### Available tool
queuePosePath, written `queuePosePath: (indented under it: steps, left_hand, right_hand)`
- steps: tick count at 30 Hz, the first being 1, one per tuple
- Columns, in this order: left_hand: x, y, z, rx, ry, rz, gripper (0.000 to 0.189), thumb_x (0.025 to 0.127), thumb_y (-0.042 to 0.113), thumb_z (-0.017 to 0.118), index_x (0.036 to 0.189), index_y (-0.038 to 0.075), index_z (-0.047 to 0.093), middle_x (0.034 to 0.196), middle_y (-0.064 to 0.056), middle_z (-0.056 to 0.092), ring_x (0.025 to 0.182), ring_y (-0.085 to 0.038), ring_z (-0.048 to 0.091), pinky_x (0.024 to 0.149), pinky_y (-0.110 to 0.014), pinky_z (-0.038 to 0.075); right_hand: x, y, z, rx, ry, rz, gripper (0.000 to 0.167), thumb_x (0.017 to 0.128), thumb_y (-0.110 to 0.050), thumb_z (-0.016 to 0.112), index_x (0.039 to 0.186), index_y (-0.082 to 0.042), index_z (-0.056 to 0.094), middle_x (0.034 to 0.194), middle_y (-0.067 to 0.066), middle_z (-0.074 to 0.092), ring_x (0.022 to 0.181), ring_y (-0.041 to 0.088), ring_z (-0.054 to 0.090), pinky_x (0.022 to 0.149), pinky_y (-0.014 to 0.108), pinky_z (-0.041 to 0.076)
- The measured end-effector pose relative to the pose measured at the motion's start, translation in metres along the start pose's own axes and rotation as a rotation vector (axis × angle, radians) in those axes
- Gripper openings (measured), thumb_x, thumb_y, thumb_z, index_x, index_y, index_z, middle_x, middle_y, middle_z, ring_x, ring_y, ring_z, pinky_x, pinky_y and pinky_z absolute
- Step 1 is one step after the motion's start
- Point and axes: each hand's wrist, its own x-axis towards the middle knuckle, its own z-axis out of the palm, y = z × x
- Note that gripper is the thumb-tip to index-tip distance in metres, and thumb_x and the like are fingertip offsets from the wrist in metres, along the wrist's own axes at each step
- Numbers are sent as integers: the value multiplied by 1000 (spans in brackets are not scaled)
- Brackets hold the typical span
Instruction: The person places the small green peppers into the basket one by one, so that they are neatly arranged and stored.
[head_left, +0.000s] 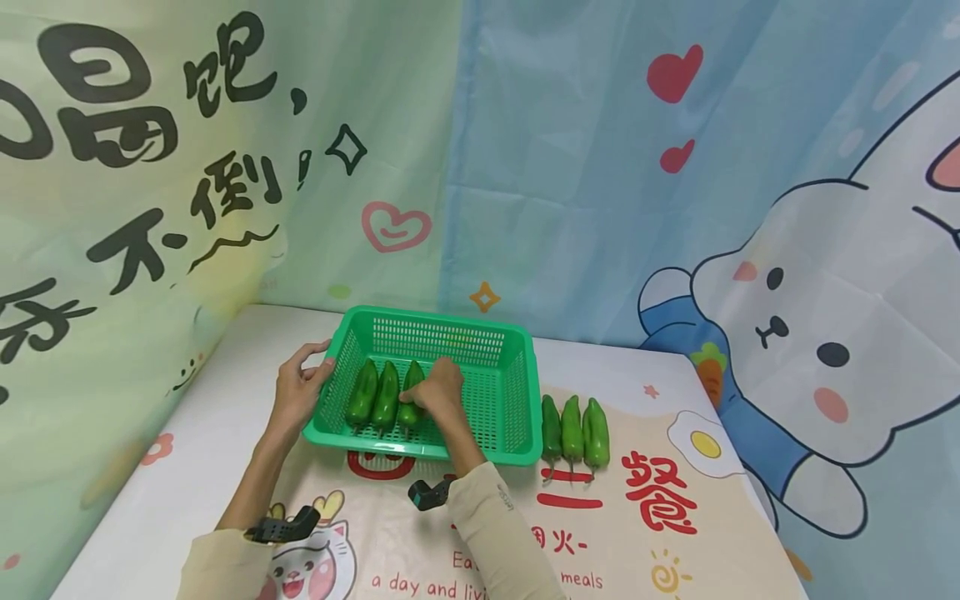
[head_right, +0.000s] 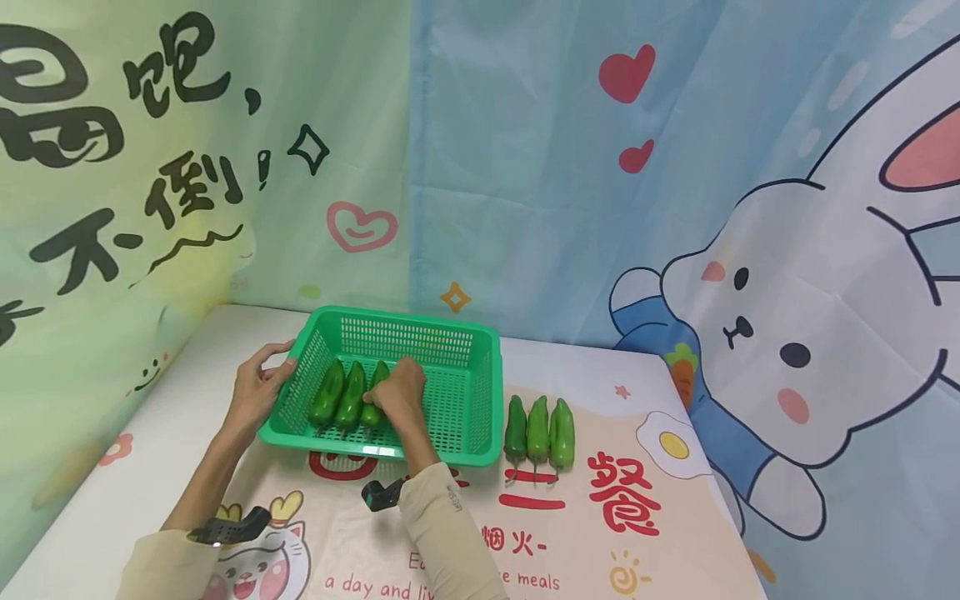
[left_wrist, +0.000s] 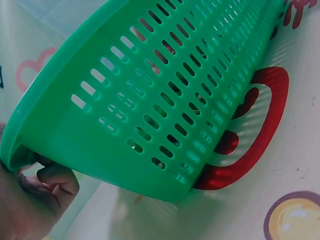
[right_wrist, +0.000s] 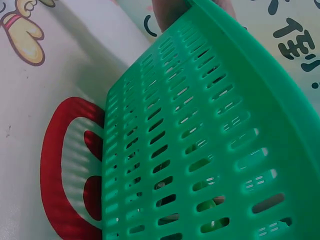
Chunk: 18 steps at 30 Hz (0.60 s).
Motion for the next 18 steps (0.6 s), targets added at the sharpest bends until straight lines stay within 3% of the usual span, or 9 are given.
queuePosePath:
  steps: [7,12,18]
  left_hand:
    - [-1,-1,0,2,-2,-4,44,116,22,56,157,7,56,98,-34,79,58,-8,65,55,-26,49]
    - [0,-2,0,-1,-1,-3,43,116,21,56,157,6,56,101,-36,78,59,-7,66,55,-25,50]
    - [1,-2,0,-8,2,-2,43,116,21,56,157,6,56,105,-38,78,62,-8,70,57,-25,53]
  right_hand:
    - [1,0,4,-17,-25,-6,53,74,-32,105,101,1,75,65,10,72,51,21,71,61,40,63]
    - [4,3,8,1,-17,-44,46,74,-29,105,91,-3,72,63,8,68,45,18,66,54,36,59]
    - [-33,-19,-21,-5,-6,-77,39,80,-24,101,91,-1,71,76,12,70,55,22,70,61,38,62]
